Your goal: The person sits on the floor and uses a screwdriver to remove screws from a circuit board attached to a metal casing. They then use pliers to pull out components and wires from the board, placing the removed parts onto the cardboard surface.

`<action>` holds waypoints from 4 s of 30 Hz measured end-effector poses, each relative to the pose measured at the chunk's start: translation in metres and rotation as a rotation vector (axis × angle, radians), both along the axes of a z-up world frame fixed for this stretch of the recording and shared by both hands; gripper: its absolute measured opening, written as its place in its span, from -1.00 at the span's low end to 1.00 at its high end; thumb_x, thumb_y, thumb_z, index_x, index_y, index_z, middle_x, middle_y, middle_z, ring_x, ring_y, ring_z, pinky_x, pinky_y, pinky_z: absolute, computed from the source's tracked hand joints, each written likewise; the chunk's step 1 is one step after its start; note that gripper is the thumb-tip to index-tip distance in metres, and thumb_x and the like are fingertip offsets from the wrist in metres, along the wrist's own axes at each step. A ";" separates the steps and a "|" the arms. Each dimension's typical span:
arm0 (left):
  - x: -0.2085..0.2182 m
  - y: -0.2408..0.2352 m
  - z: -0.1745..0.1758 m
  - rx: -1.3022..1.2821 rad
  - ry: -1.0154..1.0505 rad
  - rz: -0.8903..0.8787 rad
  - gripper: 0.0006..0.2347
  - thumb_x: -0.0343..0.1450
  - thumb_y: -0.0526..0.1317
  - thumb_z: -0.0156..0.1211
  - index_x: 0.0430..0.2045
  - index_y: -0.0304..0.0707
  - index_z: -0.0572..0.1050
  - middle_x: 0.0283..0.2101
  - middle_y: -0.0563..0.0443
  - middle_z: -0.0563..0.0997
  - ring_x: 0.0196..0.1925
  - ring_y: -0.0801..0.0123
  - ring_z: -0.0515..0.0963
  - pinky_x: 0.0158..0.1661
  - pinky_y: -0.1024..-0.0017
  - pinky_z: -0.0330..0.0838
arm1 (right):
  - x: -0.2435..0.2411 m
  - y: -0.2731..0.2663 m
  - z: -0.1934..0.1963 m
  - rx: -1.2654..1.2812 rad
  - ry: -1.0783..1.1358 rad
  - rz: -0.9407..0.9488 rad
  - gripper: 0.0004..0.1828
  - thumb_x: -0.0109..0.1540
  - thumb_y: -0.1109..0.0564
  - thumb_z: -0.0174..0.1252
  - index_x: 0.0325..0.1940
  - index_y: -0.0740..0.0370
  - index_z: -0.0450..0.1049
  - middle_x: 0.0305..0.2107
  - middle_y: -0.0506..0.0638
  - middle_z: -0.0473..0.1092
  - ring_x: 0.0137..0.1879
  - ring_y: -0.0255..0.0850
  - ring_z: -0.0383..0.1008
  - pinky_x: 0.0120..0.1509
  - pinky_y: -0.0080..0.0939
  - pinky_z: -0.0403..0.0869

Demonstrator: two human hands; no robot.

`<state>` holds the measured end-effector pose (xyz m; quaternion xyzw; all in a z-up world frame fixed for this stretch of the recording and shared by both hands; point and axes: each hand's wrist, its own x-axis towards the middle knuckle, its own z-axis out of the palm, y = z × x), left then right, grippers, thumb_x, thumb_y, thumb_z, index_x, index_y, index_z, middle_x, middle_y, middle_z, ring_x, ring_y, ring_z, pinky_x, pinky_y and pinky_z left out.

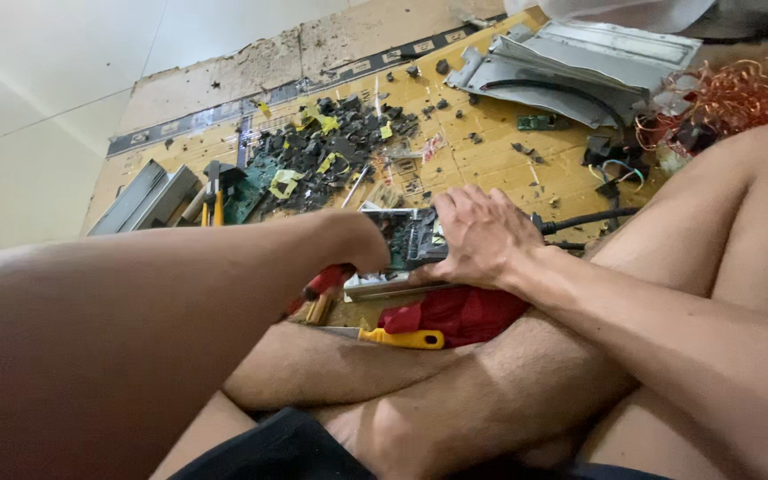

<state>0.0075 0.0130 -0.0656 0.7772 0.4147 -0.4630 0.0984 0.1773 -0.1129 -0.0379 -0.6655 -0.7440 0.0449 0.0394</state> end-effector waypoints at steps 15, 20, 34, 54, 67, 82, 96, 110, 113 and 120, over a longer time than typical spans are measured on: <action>-0.043 0.013 0.007 0.579 -0.094 -0.306 -0.81 0.33 -0.13 0.10 -0.60 -0.10 0.64 -0.61 0.09 0.57 -0.42 0.18 0.70 -0.51 0.09 0.59 | -0.002 -0.004 -0.002 0.091 0.022 0.010 0.05 0.00 -0.64 0.26 0.21 0.21 0.32 -0.05 0.14 0.42 0.21 0.02 0.43 0.14 0.04 0.42; -0.054 0.018 0.031 0.718 -0.118 -0.519 -0.81 0.37 -0.20 -0.03 -0.49 -0.09 0.60 -0.50 0.07 0.63 -0.32 0.12 0.70 -0.46 0.03 0.54 | -0.003 -0.002 -0.004 0.070 0.032 -0.005 0.04 0.01 -0.59 0.32 0.22 0.23 0.32 -0.05 0.16 0.43 0.22 0.03 0.43 0.16 0.05 0.42; -0.061 0.031 0.021 0.628 -0.252 -0.468 -0.73 0.36 -0.15 -0.09 -0.29 -0.23 0.58 -0.33 -0.04 0.72 -0.16 0.02 0.74 -0.31 0.04 0.61 | -0.006 -0.004 -0.006 0.152 0.006 -0.005 0.04 -0.02 -0.60 0.33 0.19 0.23 0.34 -0.07 0.11 0.44 0.19 0.01 0.46 0.15 0.07 0.45; -0.024 -0.040 0.071 -0.786 -0.761 1.723 -0.81 0.37 -0.32 0.16 -0.66 -0.29 0.33 -0.66 0.07 0.43 -0.47 0.23 0.55 -0.19 0.19 0.48 | -0.008 -0.007 0.001 0.134 0.020 -0.026 -0.08 0.04 -0.47 0.37 0.19 0.22 0.33 -0.14 0.13 0.43 0.11 0.00 0.48 0.12 0.05 0.43; -0.002 -0.065 0.001 -1.570 -1.672 2.338 -0.80 0.42 -0.46 0.21 -0.60 -0.41 0.32 -0.59 0.12 0.36 -0.40 0.25 0.64 -0.13 0.22 0.66 | 0.001 0.004 -0.030 0.254 -0.063 -0.012 0.06 -0.18 -0.63 0.40 0.11 0.10 0.36 -0.14 0.03 0.42 0.07 -0.05 0.45 0.03 0.02 0.43; -0.039 -0.105 0.055 -0.600 -1.425 1.700 -0.69 0.23 -0.57 0.03 -0.18 -0.47 0.22 -0.34 -0.21 0.49 -0.40 0.08 0.63 -0.28 0.14 0.65 | -0.020 -0.013 0.012 0.085 -0.019 0.021 -0.06 -0.01 -0.42 0.32 0.26 0.17 0.31 -0.01 0.20 0.41 0.17 0.03 0.43 0.17 0.11 0.45; -0.064 -0.102 0.059 0.576 -0.414 0.098 -0.68 0.33 -0.12 -0.07 -0.32 -0.36 0.61 -0.38 -0.20 0.69 -0.26 -0.02 0.73 -0.37 -0.01 0.62 | -0.007 -0.004 -0.010 0.113 -0.052 0.042 0.04 -0.07 -0.70 0.26 0.19 0.04 0.30 -0.07 -0.01 0.38 0.16 -0.06 0.45 0.09 0.04 0.46; -0.020 -0.111 0.064 0.517 -0.473 0.488 -0.62 0.43 -0.18 -0.20 -0.18 -0.42 0.61 -0.28 -0.24 0.69 -0.09 -0.08 0.69 -0.16 -0.13 0.56 | -0.014 -0.006 -0.006 0.129 -0.028 0.022 0.02 -0.05 -0.65 0.31 0.17 0.10 0.32 -0.10 0.05 0.40 0.13 -0.02 0.46 0.08 0.04 0.44; -0.010 -0.108 0.060 0.516 -0.517 0.576 -0.63 0.42 -0.17 -0.19 -0.20 -0.44 0.61 -0.27 -0.23 0.68 -0.08 -0.10 0.67 -0.18 -0.20 0.53 | -0.014 -0.009 -0.001 0.128 -0.045 0.016 -0.04 -0.01 -0.55 0.36 0.19 0.11 0.32 -0.11 0.06 0.40 0.12 -0.03 0.47 0.07 0.03 0.44; -0.001 -0.121 0.087 0.497 -0.258 0.287 -0.66 0.47 -0.21 -0.18 -0.08 -0.43 0.54 -0.12 -0.27 0.64 0.09 -0.12 0.54 0.07 -0.10 0.24 | -0.011 -0.006 -0.004 0.136 -0.034 0.034 0.01 -0.04 -0.66 0.30 0.15 0.10 0.33 -0.13 0.04 0.41 0.09 -0.03 0.48 0.04 0.02 0.46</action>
